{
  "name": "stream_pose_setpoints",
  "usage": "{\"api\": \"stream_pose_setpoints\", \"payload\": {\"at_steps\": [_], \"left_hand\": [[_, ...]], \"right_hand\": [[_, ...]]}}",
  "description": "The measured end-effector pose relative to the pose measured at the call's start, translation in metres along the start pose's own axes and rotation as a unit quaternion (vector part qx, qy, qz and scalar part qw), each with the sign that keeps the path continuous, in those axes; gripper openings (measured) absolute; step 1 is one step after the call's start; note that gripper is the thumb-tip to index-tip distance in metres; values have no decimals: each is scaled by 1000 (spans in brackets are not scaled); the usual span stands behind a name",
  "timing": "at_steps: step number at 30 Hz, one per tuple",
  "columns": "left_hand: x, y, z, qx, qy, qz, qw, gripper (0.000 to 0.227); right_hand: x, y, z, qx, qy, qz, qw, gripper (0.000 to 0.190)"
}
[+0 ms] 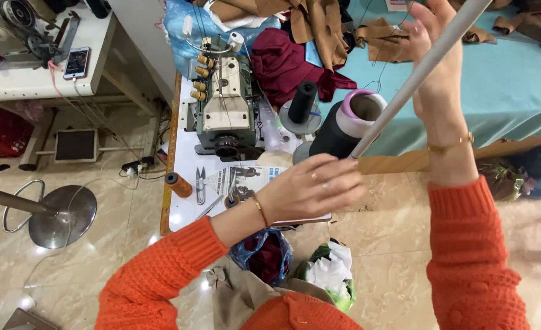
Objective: The person handles spools of thread, placing them on a vertical stand and threading the needle of a sewing machine. They then pick up a piece of brown fabric and walk to a storage rack to select a matching spool of thread.
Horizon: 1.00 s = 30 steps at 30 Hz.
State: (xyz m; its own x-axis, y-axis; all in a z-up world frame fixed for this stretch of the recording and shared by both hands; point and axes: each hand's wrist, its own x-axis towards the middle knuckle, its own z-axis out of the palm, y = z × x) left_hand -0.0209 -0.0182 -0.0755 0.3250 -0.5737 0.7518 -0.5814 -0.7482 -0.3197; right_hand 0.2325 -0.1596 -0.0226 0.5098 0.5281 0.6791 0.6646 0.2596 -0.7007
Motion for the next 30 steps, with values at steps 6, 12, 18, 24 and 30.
{"api": "stream_pose_setpoints", "payload": {"at_steps": [6,12,18,24,30], "left_hand": [[38,-31,33,-298,58,-377,875,28],[87,-90,84,-315,28,-430,845,60],[99,-126,126,-633,179,-374,654,31],[83,-128,137,-326,-64,-502,798,66],[82,-124,130,-221,-1,-471,854,53]], "right_hand": [[-20,4,22,53,-45,123,990,36],[-56,32,17,-27,-56,106,992,36],[-60,26,-13,179,7,321,930,27],[-52,12,-25,309,70,216,924,42],[-61,23,-10,-230,79,112,963,56]]}}
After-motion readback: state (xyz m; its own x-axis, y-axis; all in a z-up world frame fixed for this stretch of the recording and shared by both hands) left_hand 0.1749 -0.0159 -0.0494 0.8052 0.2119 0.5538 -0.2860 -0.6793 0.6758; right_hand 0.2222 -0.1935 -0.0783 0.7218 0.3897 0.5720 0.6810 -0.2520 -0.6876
